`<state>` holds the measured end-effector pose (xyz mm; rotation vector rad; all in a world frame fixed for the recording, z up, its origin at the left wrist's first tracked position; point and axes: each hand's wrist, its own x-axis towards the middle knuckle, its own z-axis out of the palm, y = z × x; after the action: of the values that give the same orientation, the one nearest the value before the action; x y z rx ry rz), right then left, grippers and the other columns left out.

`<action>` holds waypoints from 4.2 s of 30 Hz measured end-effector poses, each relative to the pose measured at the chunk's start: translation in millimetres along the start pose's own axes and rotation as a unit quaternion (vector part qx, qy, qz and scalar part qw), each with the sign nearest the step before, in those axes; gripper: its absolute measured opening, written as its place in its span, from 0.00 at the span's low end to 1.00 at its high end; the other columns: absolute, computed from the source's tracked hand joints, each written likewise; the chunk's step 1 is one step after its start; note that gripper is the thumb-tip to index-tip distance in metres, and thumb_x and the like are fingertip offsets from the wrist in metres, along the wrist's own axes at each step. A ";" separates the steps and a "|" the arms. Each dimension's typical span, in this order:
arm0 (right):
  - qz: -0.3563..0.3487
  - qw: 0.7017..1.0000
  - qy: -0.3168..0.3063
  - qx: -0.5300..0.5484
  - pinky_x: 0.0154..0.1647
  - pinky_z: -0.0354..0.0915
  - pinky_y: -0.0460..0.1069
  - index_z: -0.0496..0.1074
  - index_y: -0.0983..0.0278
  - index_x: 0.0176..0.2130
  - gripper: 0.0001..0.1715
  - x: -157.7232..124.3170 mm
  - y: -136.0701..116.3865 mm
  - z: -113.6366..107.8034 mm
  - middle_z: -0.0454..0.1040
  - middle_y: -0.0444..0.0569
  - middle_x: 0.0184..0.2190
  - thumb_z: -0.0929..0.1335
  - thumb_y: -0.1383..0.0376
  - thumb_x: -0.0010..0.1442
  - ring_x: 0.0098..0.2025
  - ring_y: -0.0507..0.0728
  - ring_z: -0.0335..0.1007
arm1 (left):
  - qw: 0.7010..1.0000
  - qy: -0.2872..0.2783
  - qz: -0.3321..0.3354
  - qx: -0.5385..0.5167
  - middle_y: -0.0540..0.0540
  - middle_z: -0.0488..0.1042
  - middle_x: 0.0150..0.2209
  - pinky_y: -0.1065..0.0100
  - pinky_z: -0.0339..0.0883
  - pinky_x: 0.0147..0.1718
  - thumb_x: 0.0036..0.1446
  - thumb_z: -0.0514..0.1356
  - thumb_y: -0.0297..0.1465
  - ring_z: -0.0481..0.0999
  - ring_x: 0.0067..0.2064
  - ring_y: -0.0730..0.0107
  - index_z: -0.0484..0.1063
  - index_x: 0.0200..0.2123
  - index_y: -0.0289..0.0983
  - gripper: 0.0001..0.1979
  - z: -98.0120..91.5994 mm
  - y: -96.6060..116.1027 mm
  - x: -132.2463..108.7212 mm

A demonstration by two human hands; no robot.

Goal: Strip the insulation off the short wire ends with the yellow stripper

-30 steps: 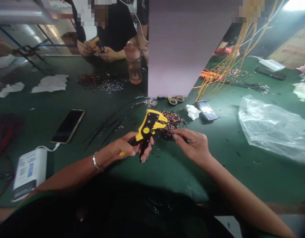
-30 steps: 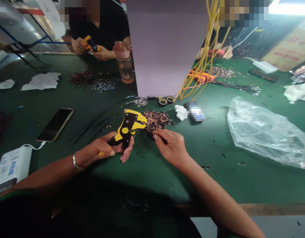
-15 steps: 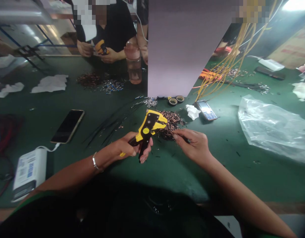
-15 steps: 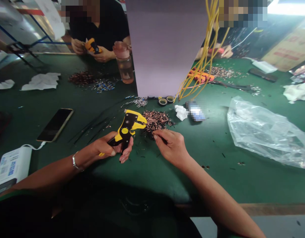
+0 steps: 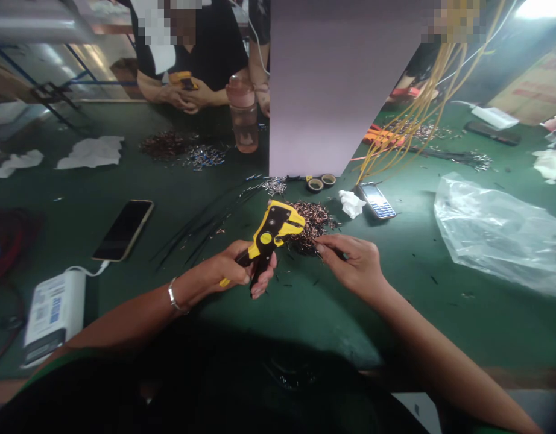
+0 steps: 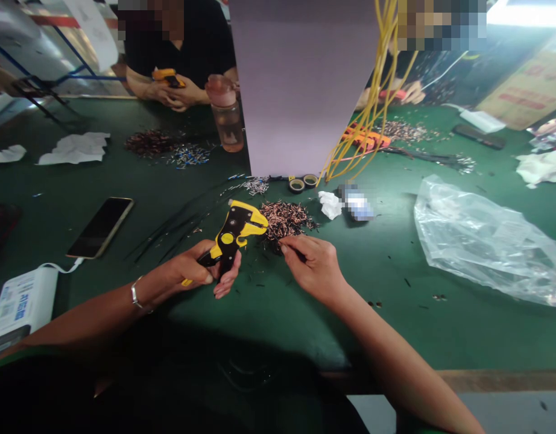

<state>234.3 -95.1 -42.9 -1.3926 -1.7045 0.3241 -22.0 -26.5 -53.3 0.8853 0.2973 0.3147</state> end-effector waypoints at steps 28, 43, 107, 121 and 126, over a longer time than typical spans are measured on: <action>0.026 0.999 -0.016 0.033 0.33 0.75 0.52 0.84 0.60 0.36 0.11 -0.1 15.5 3.0 0.84 0.47 0.29 0.69 0.64 0.61 0.30 0.56 0.79 | 0.999 0.044 -0.027 -0.009 0.52 0.70 0.24 0.72 0.67 0.18 0.46 0.68 0.26 0.66 0.19 0.77 0.73 0.34 0.34 0.11 13.4 -0.7 -3.7; 0.054 0.998 -0.004 0.042 0.34 0.75 0.51 0.84 0.59 0.35 0.10 0.3 25.5 6.0 0.84 0.46 0.30 0.70 0.64 0.59 0.31 0.56 0.80 | 0.998 0.020 -0.044 -0.041 0.51 0.68 0.26 0.71 0.63 0.19 0.42 0.67 0.26 0.65 0.21 0.76 0.74 0.38 0.34 0.15 -2.6 1.4 -2.0; 0.079 0.995 -0.010 0.057 0.28 0.73 0.49 0.84 0.59 0.33 0.11 -1.4 -4.6 3.2 0.80 0.44 0.21 0.69 0.63 0.59 0.23 0.54 0.75 | 0.993 -0.076 -0.057 -0.074 0.43 0.74 0.34 0.60 0.68 0.32 0.39 0.65 0.28 0.74 0.30 0.62 0.73 0.48 0.31 0.28 -4.7 -4.0 3.6; 0.074 0.996 0.001 0.055 0.30 0.75 0.50 0.84 0.59 0.32 0.11 -2.4 -3.2 3.9 0.81 0.45 0.22 0.69 0.63 0.58 0.25 0.55 0.78 | 0.993 -0.070 -0.055 -0.073 0.43 0.74 0.33 0.59 0.67 0.32 0.39 0.64 0.27 0.73 0.30 0.62 0.74 0.47 0.32 0.27 -3.3 -3.8 4.2; 0.073 0.996 0.001 0.056 0.30 0.75 0.51 0.84 0.59 0.32 0.11 -2.6 -3.4 4.2 0.82 0.46 0.23 0.69 0.63 0.58 0.24 0.55 0.77 | 0.995 -0.058 -0.050 -0.068 0.43 0.74 0.33 0.59 0.67 0.32 0.40 0.65 0.28 0.74 0.30 0.62 0.74 0.47 0.31 0.26 -2.6 -4.0 3.2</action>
<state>228.9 -97.2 -44.2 -1.4361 -1.5606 0.4922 -19.5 -25.8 -58.5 0.7483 0.2083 0.1875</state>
